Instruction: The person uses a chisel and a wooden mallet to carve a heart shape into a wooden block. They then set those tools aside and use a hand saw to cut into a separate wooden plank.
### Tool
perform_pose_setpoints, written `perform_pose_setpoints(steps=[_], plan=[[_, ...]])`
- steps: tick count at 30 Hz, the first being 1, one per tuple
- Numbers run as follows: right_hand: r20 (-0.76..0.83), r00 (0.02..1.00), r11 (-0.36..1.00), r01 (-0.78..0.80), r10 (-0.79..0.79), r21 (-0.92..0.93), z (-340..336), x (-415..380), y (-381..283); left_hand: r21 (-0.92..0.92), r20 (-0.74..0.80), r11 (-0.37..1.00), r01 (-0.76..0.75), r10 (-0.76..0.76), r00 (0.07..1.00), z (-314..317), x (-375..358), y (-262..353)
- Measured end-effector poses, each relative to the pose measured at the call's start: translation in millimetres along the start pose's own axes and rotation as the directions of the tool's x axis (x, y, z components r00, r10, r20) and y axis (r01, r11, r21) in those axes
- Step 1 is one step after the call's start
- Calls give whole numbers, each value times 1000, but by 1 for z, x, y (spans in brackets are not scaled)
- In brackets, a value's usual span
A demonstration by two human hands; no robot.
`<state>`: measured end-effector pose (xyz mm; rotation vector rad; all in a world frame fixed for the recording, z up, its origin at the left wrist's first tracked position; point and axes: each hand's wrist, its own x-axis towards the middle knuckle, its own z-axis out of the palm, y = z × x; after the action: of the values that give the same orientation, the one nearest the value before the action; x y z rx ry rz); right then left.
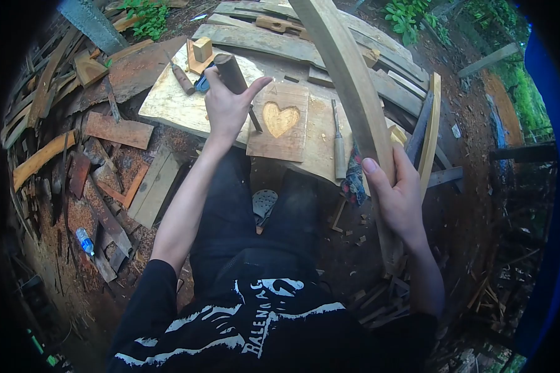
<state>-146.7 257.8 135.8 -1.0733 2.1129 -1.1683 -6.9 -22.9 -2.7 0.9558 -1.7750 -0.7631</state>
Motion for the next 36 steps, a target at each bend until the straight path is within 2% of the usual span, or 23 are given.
perform_pose_setpoints(steps=[1,3,4,6,7,9,11,13,15,16,20,26,34,36], plan=[[-3,1000,1000,1,-1,2,0,-1,3,0,1,1000,-4,4,1000,0,1,-2],[11,1000,1000,-22,22,16,2,-6,10,-147,141,986,84,-63,988,3,6,-8],[14,999,999,-52,52,10,3,-9,13,-149,141,986,81,-60,988,11,8,-14],[11,998,997,-62,62,53,8,-16,14,-552,117,828,100,-42,992,19,11,-18],[12,997,993,-75,74,96,12,-21,15,-554,117,827,98,-39,992,17,11,-16],[-25,996,989,-85,88,118,20,-30,23,-527,220,819,225,-124,967,11,10,-16],[-66,993,980,-86,99,177,28,-39,31,-526,215,826,201,-99,972,11,9,-15],[-90,991,976,-75,95,203,35,-50,42,-623,260,736,265,-125,958,10,7,-12],[-93,968,930,-194,233,311,41,-63,51,-637,269,721,271,-121,955,9,3,-11],[-101,963,914,-198,248,354,46,-69,54,-633,245,736,240,-104,964,8,1,-12],[-226,959,951,-102,172,291,62,-85,81,-611,167,771,180,-97,981,7,-3,-11],[-210,935,919,-205,285,336,63,-108,107,-614,180,774,154,-53,982,4,1,-11],[-223,926,914,-218,304,343,65,-114,112,-591,194,788,175,-72,978,2,4,-17],[-218,929,909,-210,300,360,66,-113,111,-625,203,750,215,-110,973,1,5,-21]])
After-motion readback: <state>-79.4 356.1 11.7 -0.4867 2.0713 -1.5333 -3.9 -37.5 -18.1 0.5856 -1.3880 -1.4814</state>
